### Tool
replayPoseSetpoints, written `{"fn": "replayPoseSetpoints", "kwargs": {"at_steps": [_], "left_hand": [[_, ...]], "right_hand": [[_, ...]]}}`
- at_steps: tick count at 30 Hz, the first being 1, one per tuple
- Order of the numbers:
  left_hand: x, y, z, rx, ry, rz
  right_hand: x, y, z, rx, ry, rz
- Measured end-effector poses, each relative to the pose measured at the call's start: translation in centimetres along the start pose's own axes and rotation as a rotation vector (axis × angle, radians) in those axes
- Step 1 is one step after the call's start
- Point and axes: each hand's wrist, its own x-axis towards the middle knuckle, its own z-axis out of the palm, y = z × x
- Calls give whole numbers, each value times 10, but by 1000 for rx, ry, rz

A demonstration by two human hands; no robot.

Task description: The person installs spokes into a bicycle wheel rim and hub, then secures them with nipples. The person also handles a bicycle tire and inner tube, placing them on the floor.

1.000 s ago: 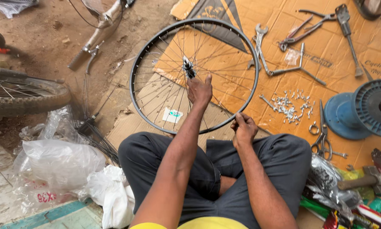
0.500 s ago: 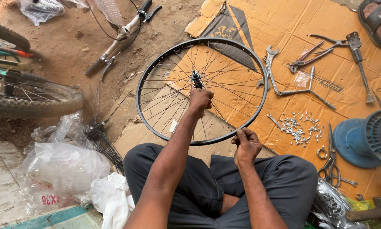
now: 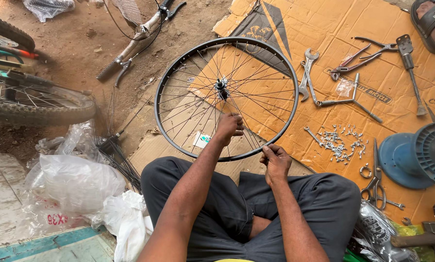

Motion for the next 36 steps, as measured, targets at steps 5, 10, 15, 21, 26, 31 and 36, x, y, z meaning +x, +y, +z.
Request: {"fn": "replayPoseSetpoints", "kwargs": {"at_steps": [5,10,15,21,26,31,36], "left_hand": [[22,8,-4,-265,120,107],[38,2,5,-278,157,76],[46,-3,15,-198,199,125],[8,22,7,407,-28,-87],[-61,28,3,879,-335,-156],[-99,11,8,768,-247,-45],[-96,6,11,440,-272,-139]], "right_hand": [[-2,0,0,-21,-2,6],[-3,-3,0,-47,-7,21],[-4,-1,2,-91,2,4],[-2,-6,2,-10,7,-18],[5,-7,0,57,33,16],[4,0,-8,23,66,-4],[-13,20,-4,-96,79,-48]]}}
